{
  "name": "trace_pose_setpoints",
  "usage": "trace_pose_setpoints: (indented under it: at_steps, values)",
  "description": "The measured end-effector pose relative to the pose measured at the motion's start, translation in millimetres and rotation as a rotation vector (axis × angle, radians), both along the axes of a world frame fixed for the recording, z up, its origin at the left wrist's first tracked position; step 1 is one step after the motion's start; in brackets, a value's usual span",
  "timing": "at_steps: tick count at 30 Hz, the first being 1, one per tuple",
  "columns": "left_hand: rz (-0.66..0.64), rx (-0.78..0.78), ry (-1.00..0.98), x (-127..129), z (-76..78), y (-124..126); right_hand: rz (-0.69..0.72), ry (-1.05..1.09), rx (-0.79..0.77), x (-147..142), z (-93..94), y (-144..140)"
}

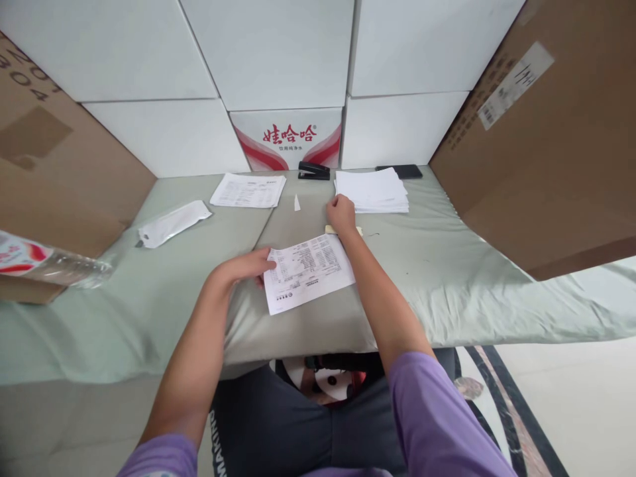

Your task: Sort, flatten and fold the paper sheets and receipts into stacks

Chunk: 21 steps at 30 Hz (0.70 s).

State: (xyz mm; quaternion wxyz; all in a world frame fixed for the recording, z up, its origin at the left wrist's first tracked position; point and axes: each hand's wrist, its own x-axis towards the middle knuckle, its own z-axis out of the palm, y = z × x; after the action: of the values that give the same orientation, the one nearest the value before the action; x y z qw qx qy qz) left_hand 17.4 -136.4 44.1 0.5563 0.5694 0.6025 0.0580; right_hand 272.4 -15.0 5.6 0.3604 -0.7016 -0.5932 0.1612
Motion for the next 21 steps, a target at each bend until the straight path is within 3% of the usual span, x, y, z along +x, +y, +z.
trace_pose_setpoints:
  at_steps: [9,17,21]
  values:
    - [0.025,0.034,0.045,4,1.6,0,-0.011,0.118,-0.013,5,2.2,2]
    - [0.022,0.035,0.041,3,-0.8,0,-0.047,0.355,-0.005,17,-5.5,9]
    - [0.038,0.043,0.024,3,0.4,0,-0.013,0.244,-0.001,18,-7.1,9]
